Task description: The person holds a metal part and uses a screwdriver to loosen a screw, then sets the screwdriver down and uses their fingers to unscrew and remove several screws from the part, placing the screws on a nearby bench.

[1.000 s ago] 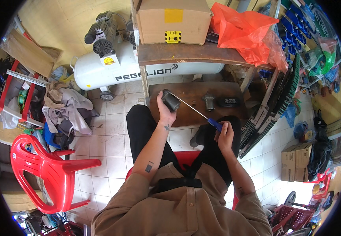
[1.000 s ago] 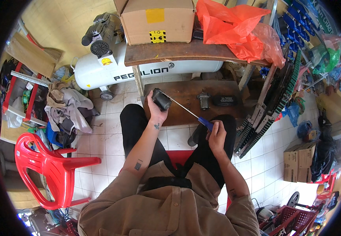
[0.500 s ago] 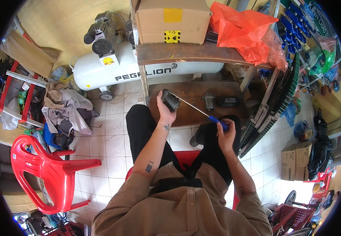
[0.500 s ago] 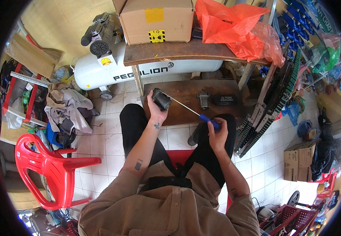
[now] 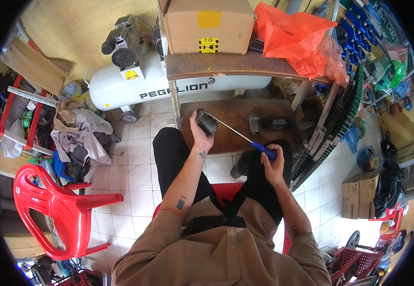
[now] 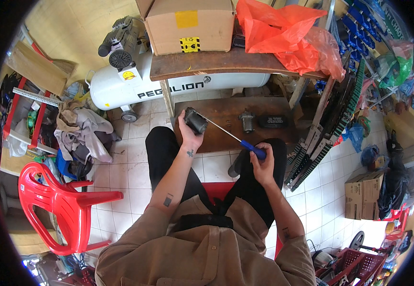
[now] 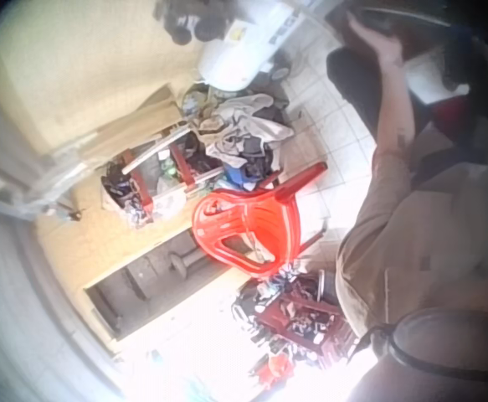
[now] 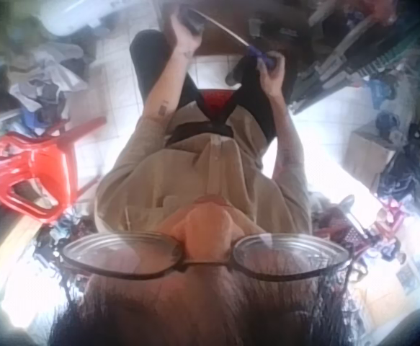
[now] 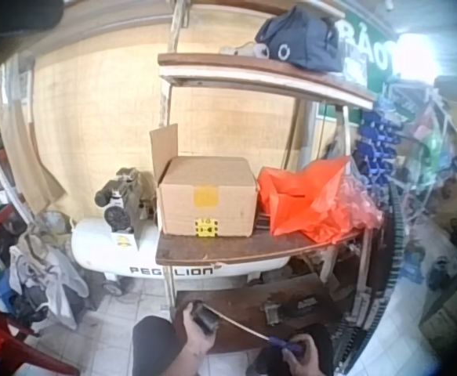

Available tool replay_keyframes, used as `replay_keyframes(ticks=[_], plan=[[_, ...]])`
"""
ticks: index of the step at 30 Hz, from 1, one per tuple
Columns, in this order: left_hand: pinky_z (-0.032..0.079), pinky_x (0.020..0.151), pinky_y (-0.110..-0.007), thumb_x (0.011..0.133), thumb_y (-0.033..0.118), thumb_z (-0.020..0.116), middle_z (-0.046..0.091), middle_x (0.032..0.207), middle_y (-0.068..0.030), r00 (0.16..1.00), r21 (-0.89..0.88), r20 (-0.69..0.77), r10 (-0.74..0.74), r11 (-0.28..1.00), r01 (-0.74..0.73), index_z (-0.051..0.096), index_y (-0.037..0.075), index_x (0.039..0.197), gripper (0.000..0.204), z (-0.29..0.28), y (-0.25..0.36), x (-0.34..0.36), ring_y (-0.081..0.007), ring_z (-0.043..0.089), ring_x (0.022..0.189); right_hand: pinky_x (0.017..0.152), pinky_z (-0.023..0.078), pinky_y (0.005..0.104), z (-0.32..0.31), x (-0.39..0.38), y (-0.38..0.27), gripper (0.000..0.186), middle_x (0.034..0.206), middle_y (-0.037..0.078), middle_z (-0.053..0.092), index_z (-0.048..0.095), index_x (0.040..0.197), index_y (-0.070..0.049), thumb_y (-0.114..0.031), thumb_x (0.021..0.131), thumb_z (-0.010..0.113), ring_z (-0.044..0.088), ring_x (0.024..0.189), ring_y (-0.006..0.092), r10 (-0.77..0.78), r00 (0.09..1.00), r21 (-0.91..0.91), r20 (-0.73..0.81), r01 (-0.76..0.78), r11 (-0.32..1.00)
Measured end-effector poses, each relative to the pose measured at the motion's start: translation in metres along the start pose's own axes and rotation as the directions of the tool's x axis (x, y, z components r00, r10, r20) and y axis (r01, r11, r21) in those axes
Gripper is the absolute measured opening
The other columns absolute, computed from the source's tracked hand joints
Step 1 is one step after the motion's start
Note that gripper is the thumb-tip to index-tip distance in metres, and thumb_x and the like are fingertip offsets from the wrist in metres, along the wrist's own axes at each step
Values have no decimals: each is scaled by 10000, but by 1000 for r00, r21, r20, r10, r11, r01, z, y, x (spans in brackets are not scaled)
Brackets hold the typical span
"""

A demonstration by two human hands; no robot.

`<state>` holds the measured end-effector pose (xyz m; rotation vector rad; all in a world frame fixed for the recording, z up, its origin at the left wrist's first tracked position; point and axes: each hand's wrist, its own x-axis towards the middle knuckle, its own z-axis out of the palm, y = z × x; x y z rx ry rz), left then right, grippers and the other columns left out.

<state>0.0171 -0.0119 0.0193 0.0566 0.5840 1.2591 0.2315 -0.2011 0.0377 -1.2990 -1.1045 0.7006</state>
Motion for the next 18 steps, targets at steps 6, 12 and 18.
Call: replay_keyframes(ticks=[6, 12, 18], plan=[[527, 708, -362, 893, 510, 608, 663, 864, -7, 998, -2, 61, 14, 1000, -13, 640, 181, 962, 337, -3, -1, 2, -197, 641, 815, 540, 481, 240, 10, 5, -18, 156, 858, 50, 594, 533, 1114, -6, -73, 992, 602, 603, 653, 99, 176, 966, 10, -188, -177, 984], [521, 720, -343, 890, 502, 612, 669, 854, -2, 998, -17, 55, 43, 999, -42, 651, 181, 953, 329, 0, -1, 0, -192, 645, 816, 589, 502, 252, -3, 3, 1, 244, 974, 66, 570, 497, 1208, -1, -132, 1016, 573, 612, 768, 118, 251, 968, 23, 10, -251, 968], [520, 718, -348, 895, 497, 613, 664, 876, -17, 999, -52, 26, 43, 998, -41, 637, 177, 976, 330, -3, 1, 2, -200, 641, 806, 659, 505, 231, 0, 1, 5, 326, 1134, 87, 496, 447, 1261, -22, -25, 974, 600, 570, 886, 124, -18, 1000, -58, 19, 19, 998]])
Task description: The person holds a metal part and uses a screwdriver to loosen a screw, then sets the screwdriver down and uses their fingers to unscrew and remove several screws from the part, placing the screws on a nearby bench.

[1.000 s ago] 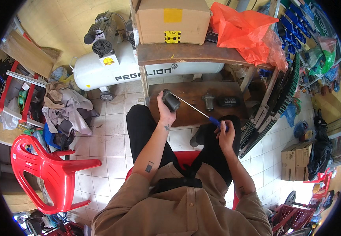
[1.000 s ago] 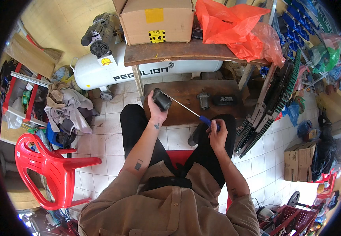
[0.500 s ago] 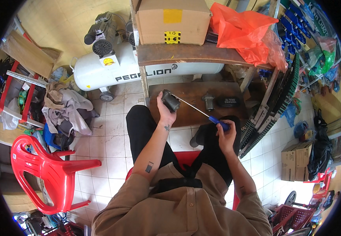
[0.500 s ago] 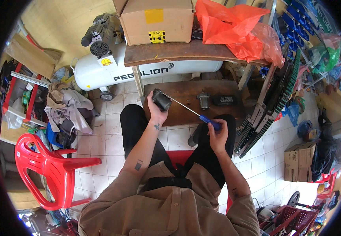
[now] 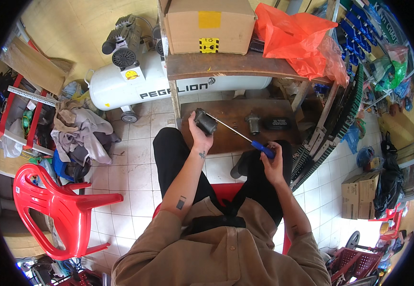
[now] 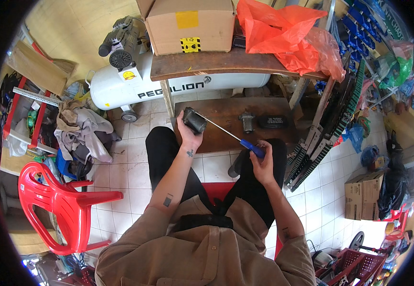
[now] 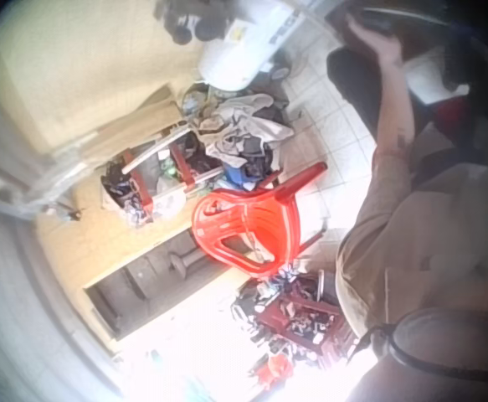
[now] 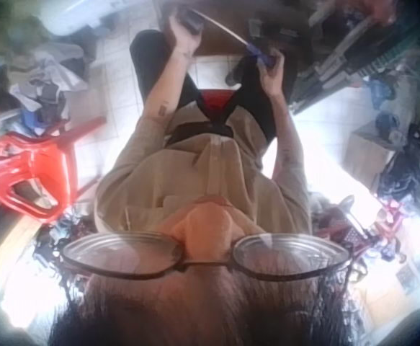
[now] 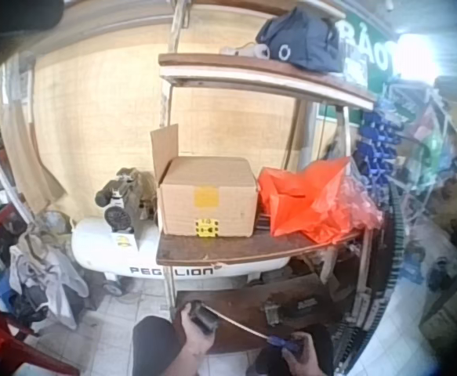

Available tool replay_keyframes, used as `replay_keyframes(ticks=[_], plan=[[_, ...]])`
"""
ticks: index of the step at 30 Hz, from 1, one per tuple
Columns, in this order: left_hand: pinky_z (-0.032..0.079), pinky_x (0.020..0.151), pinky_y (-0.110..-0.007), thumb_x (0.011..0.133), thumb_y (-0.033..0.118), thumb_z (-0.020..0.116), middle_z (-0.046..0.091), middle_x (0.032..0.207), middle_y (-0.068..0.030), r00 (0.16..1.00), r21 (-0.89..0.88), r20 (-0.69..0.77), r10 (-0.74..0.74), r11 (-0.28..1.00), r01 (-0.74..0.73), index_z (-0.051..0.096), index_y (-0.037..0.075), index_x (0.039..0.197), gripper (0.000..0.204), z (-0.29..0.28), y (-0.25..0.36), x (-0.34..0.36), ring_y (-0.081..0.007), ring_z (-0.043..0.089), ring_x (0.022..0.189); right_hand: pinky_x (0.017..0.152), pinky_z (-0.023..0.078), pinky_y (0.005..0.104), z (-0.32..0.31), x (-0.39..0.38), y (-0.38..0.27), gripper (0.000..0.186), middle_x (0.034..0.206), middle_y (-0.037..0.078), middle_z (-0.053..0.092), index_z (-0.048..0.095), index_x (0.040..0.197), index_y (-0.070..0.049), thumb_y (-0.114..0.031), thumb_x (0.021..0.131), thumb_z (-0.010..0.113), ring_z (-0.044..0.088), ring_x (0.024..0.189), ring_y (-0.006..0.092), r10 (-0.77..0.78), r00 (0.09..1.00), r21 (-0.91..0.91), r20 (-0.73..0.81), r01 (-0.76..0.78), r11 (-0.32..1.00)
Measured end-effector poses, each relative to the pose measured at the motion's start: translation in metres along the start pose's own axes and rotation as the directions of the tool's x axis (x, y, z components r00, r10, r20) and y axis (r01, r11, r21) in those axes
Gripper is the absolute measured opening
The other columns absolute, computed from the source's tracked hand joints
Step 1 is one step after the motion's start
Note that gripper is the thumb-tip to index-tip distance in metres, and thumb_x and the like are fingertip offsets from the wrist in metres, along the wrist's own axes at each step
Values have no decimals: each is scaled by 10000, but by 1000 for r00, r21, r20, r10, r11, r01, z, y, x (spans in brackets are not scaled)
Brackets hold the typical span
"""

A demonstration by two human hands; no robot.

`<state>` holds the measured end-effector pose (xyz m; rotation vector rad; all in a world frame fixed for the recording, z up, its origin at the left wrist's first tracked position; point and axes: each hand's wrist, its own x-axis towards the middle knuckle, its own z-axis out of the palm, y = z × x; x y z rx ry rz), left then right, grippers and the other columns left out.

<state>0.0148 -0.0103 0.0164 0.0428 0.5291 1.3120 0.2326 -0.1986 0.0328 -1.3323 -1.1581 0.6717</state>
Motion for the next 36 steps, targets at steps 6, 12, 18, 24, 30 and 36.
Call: replay_keyframes(ticks=[6, 12, 18, 24, 30, 36], plan=[[525, 730, -341, 886, 504, 619, 683, 878, -6, 1000, 13, 6, -12, 1000, 12, 659, 186, 951, 327, 0, -3, -1, -197, 651, 826, 576, 497, 241, 1, 3, -4, 210, 913, 69, 585, 465, 1167, -21, -37, 991, 579, 601, 735, 110, 205, 971, 21, -125, -204, 979], [529, 731, -346, 894, 501, 609, 683, 877, -21, 1000, 6, 1, 0, 1000, 0, 649, 181, 945, 327, 0, -2, 1, -208, 654, 816, 589, 492, 252, 6, 1, -13, 192, 894, 59, 575, 451, 1164, -26, -61, 1007, 555, 579, 692, 104, 252, 966, 18, -64, -251, 968], [515, 720, -351, 890, 508, 617, 647, 893, -18, 1000, 7, -13, -2, 1000, 2, 609, 182, 997, 343, -3, -2, 3, -197, 636, 818, 631, 486, 235, 9, 0, -8, 228, 918, 53, 550, 435, 1186, -37, -47, 1000, 567, 560, 684, 105, 4, 997, 62, -76, 0, 998], [518, 693, -356, 891, 503, 617, 638, 887, -1, 1000, 33, -13, 3, 999, -3, 608, 189, 996, 331, 2, -4, -2, -181, 629, 825, 549, 496, 239, 4, 3, -11, 184, 831, 71, 607, 476, 1149, -18, -127, 1026, 557, 611, 673, 112, 209, 968, 30, -138, -207, 978], [512, 697, -346, 892, 490, 622, 646, 890, -3, 999, 27, -29, 13, 1000, -12, 619, 186, 989, 319, -1, -2, 1, -182, 632, 825, 632, 539, 260, -1, 3, -12, 274, 850, 95, 604, 451, 1218, 13, -203, 1056, 502, 656, 748, 144, 296, 955, -4, 0, -296, 955], [528, 755, -346, 893, 498, 618, 679, 884, -10, 1000, 10, -7, 23, 1000, -22, 644, 188, 957, 318, -4, -1, 5, -195, 647, 832, 805, 542, 297, 5, 0, -4, 346, 913, 119, 599, 384, 1330, 23, -132, 1044, 503, 651, 874, 165, 132, 989, -102, 63, -125, 987]])
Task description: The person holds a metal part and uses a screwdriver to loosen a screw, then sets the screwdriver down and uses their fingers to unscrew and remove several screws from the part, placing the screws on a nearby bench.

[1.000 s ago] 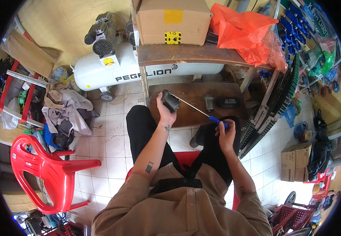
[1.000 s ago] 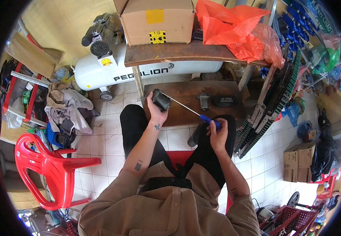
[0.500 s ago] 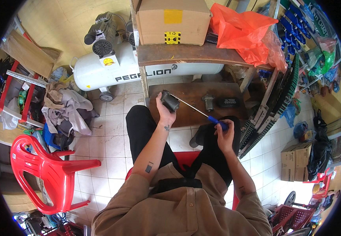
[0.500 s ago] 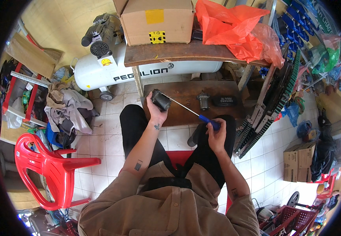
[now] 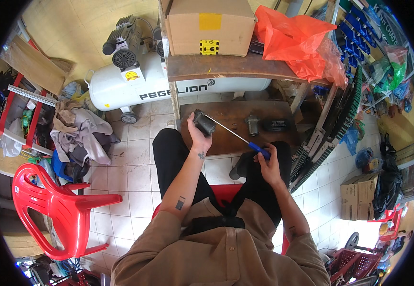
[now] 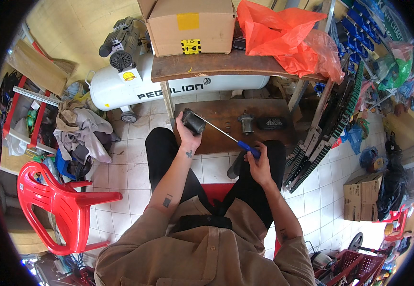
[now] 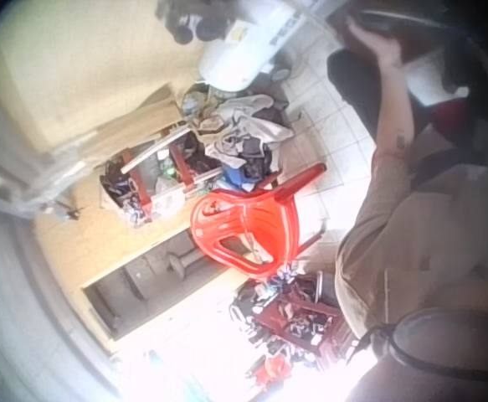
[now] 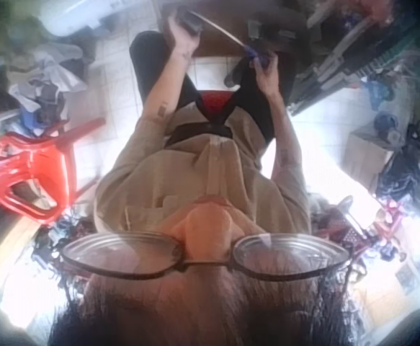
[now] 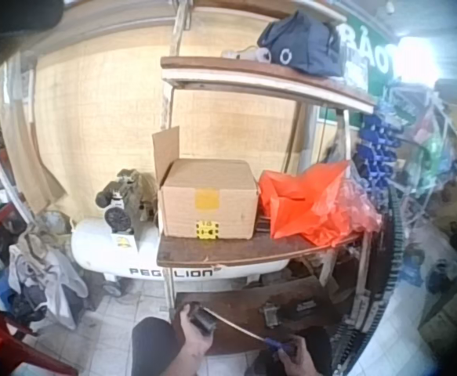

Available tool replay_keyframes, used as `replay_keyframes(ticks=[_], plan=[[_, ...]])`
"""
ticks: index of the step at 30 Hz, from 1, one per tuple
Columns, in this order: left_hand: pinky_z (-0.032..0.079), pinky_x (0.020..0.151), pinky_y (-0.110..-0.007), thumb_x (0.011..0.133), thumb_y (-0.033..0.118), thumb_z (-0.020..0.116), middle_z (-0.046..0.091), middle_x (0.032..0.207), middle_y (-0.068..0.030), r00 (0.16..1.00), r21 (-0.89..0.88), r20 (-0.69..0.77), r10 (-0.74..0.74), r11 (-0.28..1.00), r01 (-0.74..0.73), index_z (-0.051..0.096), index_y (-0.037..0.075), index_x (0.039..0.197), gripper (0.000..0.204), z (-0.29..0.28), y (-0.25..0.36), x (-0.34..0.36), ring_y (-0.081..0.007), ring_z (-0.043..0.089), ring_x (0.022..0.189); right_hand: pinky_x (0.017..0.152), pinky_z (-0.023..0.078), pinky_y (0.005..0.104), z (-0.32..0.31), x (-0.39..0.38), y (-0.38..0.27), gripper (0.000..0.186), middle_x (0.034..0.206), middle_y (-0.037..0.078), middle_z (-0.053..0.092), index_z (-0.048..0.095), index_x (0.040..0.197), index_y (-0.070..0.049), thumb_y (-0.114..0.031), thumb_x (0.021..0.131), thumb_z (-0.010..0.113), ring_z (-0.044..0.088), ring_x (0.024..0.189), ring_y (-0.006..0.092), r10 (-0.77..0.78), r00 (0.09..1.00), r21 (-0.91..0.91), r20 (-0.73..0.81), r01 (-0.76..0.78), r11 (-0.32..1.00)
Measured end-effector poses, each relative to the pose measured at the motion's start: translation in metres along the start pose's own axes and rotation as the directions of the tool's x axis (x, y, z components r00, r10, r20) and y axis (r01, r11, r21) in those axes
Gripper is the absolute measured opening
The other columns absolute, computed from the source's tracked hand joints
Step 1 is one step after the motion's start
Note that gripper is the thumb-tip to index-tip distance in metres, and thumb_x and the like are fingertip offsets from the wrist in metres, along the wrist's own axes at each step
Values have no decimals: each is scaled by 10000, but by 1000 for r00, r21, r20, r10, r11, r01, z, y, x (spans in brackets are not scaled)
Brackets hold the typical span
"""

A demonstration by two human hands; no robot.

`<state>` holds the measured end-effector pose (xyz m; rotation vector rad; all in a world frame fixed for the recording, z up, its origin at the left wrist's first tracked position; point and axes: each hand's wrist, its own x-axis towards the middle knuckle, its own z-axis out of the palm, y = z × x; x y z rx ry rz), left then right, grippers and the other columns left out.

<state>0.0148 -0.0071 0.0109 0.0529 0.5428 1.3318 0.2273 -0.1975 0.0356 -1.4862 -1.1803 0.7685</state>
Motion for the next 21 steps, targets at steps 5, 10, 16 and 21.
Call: replay_keyframes(ticks=[5, 10, 16, 21], plan=[[502, 728, -337, 883, 499, 636, 657, 907, -3, 997, 7, -75, -2, 1000, 3, 633, 192, 979, 322, 4, -1, -2, -172, 633, 833, 788, 534, 344, -1, -1, 3, 303, 1075, 200, 619, 516, 1220, 33, -176, 1010, 581, 666, 882, 236, 16, 995, -256, -95, -40, 966], [522, 700, -355, 884, 493, 634, 649, 887, -15, 998, 18, -52, -17, 1000, 18, 620, 179, 992, 332, 9, -1, -7, -191, 638, 797, 744, 525, 337, -2, 2, 8, 262, 1027, 173, 623, 561, 1167, 23, -178, 1003, 595, 656, 827, 229, -289, 945, -489, -155, 180, 853], [539, 739, -349, 881, 499, 626, 665, 868, -27, 998, 52, 49, -31, 998, 29, 627, 175, 962, 334, 2, -3, -5, -209, 647, 795, 584, 499, 309, 3, 0, -16, 238, 949, 120, 617, 579, 1151, 8, -192, 1023, 569, 606, 613, 146, 8, 958, -108, -288, -41, 993], [536, 726, -354, 889, 501, 617, 661, 854, -34, 999, 59, 6, -31, 998, 31, 621, 164, 973, 348, 3, -1, -5, -210, 648, 795, 522, 471, 301, -5, 0, -9, 234, 925, 109, 624, 550, 1195, -8, -171, 1026, 557, 569, 530, 135, 198, 975, -162, -102, -213, 963]])
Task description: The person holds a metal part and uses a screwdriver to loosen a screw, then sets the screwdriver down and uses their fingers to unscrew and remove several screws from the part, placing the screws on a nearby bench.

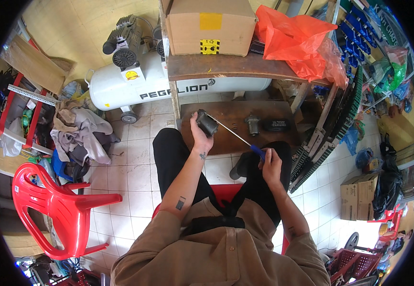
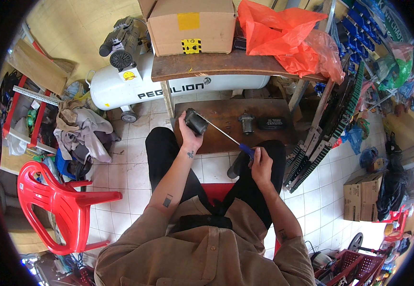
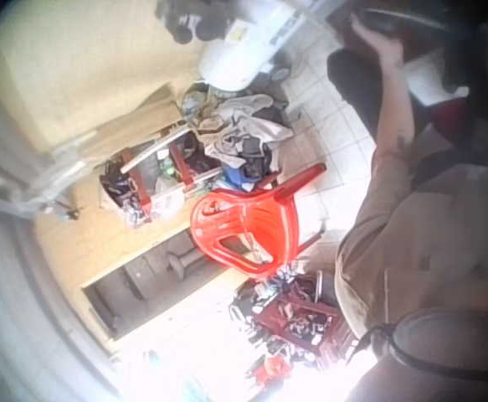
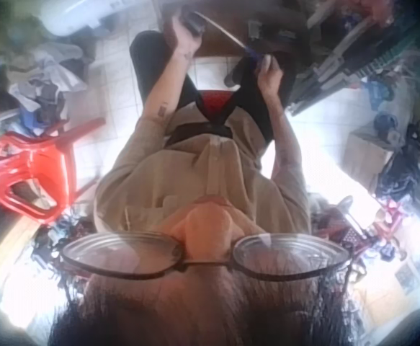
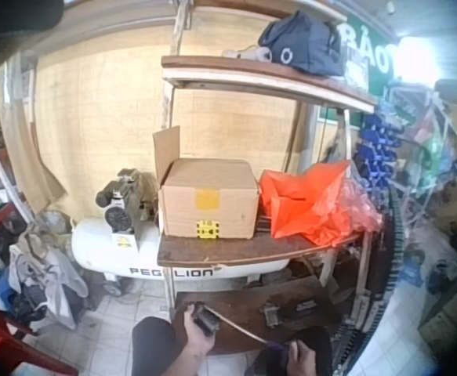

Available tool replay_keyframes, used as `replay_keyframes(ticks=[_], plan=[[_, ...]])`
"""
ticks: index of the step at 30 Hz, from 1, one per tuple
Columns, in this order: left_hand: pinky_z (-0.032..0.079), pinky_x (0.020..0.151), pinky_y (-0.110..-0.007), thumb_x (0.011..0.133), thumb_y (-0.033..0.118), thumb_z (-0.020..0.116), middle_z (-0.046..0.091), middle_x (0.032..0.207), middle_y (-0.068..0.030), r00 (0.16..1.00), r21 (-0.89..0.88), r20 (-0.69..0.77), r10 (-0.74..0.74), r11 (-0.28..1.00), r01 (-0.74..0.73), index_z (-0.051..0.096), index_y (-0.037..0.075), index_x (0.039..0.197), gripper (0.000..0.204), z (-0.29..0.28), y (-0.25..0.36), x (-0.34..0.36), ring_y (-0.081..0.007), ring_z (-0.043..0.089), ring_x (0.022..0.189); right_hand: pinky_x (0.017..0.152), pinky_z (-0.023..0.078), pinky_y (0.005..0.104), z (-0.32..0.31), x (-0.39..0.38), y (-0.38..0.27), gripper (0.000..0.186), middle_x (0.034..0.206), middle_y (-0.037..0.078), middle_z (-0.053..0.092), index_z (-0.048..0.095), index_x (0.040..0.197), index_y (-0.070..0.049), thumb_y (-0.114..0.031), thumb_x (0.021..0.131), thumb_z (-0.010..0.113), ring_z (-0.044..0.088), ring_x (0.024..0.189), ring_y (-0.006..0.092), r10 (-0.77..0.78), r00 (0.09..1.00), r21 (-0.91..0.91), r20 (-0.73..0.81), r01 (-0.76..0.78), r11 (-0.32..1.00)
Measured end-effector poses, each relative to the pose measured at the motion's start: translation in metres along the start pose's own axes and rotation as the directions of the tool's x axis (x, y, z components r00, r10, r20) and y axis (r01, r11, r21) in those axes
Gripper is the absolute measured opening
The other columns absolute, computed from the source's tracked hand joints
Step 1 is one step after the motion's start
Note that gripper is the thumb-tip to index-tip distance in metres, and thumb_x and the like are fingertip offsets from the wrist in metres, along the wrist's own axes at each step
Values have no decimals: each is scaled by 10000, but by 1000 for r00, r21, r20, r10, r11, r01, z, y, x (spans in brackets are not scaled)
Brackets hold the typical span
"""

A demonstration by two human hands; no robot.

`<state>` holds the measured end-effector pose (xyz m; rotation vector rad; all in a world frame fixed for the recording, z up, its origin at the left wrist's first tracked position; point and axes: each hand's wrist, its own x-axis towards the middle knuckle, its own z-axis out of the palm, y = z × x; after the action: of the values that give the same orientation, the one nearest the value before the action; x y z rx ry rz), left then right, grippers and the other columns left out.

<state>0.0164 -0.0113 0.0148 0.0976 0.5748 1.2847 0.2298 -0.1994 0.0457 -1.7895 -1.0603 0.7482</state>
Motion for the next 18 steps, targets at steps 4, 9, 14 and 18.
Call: replay_keyframes(ticks=[4, 9, 14, 18], plan=[[513, 689, -347, 905, 502, 602, 660, 851, -28, 999, -44, -31, 17, 999, -18, 615, 171, 984, 340, 7, 2, -3, -195, 648, 791, 713, 496, 319, 1, -1, 7, 299, 997, 132, 611, 519, 1219, -11, -132, 969, 629, 627, 811, 185, -177, 982, -94, 64, 182, 979], [509, 689, -339, 904, 508, 601, 664, 853, -25, 999, -31, -49, 15, 999, -16, 616, 177, 983, 340, 6, 3, -1, -190, 649, 800, 880, 482, 340, 4, -2, 3, 380, 1068, 139, 570, 480, 1195, -11, -28, 884, 698, 600, 1025, 218, -364, 931, -19, -29, 364, 931], [508, 685, -337, 898, 509, 613, 653, 867, -6, 997, -36, -73, -3, 999, 0, 617, 184, 989, 337, 3, 2, 1, -176, 640, 798, 738, 561, 288, 6, 0, 15, 294, 1055, 113, 571, 467, 1162, -11, 24, 930, 644, 659, 875, 162, -362, 931, 45, -39, 364, 930], [509, 700, -336, 883, 522, 630, 646, 890, 7, 1000, 1, -30, 4, 1000, -3, 622, 189, 989, 349, 1, 2, 0, -166, 631, 821, 601, 560, 284, 8, -1, 0, 209, 942, 123, 650, 515, 1126, 19, -80, 977, 622, 673, 767, 151, -159, 983, 232, -93, 177, 956]])
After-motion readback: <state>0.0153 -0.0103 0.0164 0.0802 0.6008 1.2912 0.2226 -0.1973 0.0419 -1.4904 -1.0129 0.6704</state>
